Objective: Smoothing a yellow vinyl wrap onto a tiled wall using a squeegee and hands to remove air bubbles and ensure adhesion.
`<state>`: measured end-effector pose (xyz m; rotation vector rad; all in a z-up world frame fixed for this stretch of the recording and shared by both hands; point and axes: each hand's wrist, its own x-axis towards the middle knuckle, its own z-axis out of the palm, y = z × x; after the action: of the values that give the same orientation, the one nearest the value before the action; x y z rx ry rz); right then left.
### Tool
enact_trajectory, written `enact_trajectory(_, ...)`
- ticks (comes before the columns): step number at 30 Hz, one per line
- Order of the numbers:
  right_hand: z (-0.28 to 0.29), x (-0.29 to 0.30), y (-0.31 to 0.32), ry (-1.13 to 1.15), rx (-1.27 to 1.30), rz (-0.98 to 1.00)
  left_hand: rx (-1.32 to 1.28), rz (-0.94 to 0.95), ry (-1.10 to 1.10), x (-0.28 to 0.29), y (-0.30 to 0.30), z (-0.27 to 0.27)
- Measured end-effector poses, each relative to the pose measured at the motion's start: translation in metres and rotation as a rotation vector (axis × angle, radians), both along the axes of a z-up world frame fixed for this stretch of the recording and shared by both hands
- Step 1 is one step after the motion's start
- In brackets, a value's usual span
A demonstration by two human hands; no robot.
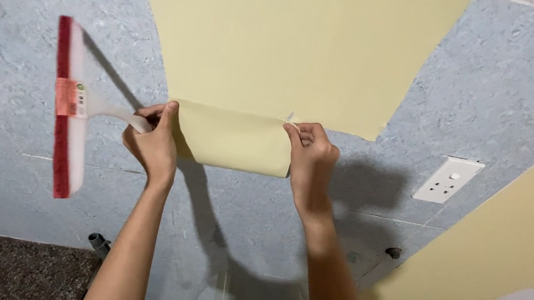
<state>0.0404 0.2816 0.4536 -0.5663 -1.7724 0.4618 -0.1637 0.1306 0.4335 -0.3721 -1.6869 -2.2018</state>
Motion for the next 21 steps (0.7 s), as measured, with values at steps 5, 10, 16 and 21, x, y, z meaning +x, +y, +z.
enact_trajectory(5,0.006,0.002,-0.008,-0.009,-0.015,0.0,0.007,0.004,0.04,-0.014,0.006,-0.013)
enact_trajectory(10,0.005,0.001,-0.007,-0.023,0.009,-0.014,0.008,0.018,0.062,-0.01,0.003,-0.011)
enact_trajectory(16,0.002,0.001,-0.005,-0.006,-0.007,-0.015,-0.012,0.027,0.066,-0.013,0.005,-0.015)
enact_trajectory(21,0.008,0.015,-0.022,0.002,-0.147,0.103,0.016,-0.09,-0.004,-0.012,-0.003,-0.017)
